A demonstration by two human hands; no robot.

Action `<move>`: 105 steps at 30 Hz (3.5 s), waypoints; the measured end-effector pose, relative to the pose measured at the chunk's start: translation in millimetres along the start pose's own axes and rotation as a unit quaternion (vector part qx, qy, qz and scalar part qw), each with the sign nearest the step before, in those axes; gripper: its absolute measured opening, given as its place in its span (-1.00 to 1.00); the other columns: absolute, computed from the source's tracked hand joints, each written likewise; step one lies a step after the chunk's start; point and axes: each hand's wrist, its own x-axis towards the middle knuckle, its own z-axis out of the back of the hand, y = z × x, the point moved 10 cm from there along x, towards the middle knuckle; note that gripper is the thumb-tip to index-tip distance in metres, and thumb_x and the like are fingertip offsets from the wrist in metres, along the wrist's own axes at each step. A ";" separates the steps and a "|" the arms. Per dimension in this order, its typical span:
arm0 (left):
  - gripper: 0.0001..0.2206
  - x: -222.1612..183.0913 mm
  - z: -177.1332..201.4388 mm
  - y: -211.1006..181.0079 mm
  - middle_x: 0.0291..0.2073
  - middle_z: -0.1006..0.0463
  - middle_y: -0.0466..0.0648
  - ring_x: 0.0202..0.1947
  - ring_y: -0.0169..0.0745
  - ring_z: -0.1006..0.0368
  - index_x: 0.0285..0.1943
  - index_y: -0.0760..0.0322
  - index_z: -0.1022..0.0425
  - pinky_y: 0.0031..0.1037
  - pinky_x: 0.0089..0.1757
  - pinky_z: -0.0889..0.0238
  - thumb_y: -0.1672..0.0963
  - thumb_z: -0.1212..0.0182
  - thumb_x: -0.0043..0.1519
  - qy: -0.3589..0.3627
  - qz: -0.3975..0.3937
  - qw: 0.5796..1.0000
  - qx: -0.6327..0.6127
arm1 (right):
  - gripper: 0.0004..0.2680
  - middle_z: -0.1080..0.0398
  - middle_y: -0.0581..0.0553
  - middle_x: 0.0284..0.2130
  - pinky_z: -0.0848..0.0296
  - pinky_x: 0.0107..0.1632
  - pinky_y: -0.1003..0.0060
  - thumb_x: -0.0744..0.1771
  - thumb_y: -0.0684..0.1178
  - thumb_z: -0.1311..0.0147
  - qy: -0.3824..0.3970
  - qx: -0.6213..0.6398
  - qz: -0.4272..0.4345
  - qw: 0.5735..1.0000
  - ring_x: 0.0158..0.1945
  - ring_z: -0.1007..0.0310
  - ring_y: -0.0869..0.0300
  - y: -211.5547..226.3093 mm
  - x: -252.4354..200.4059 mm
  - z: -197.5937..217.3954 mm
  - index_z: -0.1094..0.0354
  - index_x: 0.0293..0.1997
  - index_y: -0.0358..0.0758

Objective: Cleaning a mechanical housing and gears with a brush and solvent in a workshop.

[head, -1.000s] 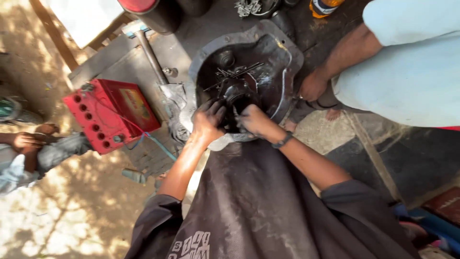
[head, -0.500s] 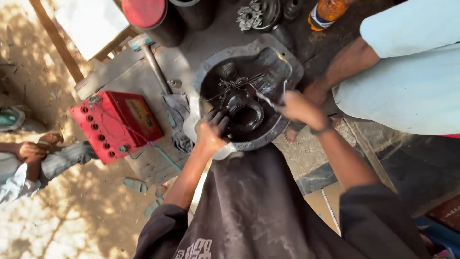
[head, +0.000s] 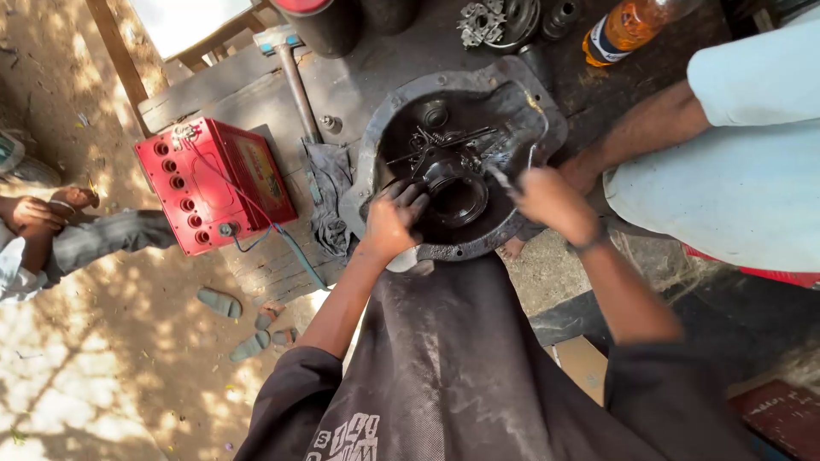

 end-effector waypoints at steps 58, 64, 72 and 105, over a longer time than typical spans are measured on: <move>-0.42 -13.6 -38.1 31.7 0.01 -0.54 0.25 0.01 0.37 -0.47 -0.03 0.41 -0.61 -0.15 0.08 -0.34 0.00 -0.36 -0.23 0.021 -0.051 0.997 0.049 | -0.73 -0.25 0.01 -0.75 -0.01 -0.76 0.41 0.40 0.03 -0.03 0.262 0.574 -0.089 0.770 -0.81 -0.08 0.38 113.2 -24.9 -25.4 -0.51 -0.36 -0.40; -0.33 -6.1 -24.0 20.8 0.28 -0.42 0.31 0.23 0.37 -0.37 0.17 0.55 -0.49 -0.17 0.21 -0.28 0.15 -0.21 -0.23 0.050 -0.013 0.999 -0.007 | -0.74 -0.33 0.00 -0.67 -0.12 -0.70 0.45 0.42 0.05 -0.04 0.174 0.587 -0.100 0.784 -0.74 -0.21 0.39 128.6 -40.7 -34.7 -0.47 -0.32 -0.37; -0.29 -21.4 -2.2 33.6 0.28 -0.42 0.31 0.41 0.38 -0.23 0.32 0.50 -0.36 -0.17 0.32 -0.20 0.32 -0.10 -0.18 -0.097 0.169 0.974 -0.119 | -0.70 -0.30 -0.05 -0.71 -0.08 -0.71 0.36 0.43 0.06 0.05 0.086 0.576 -0.155 0.798 -0.79 -0.16 0.31 145.7 -84.4 -42.9 -0.42 -0.32 -0.42; -0.56 -33.9 -17.7 67.6 -0.18 -0.69 0.10 -0.14 -0.09 -0.58 0.07 0.42 -0.51 -0.47 -0.05 -0.41 0.23 -0.36 -0.05 -0.145 0.135 0.931 -0.308 | -0.83 -0.36 -0.40 -0.65 -0.37 -0.44 -0.08 0.37 -0.09 -0.03 -0.230 0.201 -0.103 0.946 -0.55 -0.45 -0.22 220.9 -78.3 -112.8 -0.39 -0.32 -0.42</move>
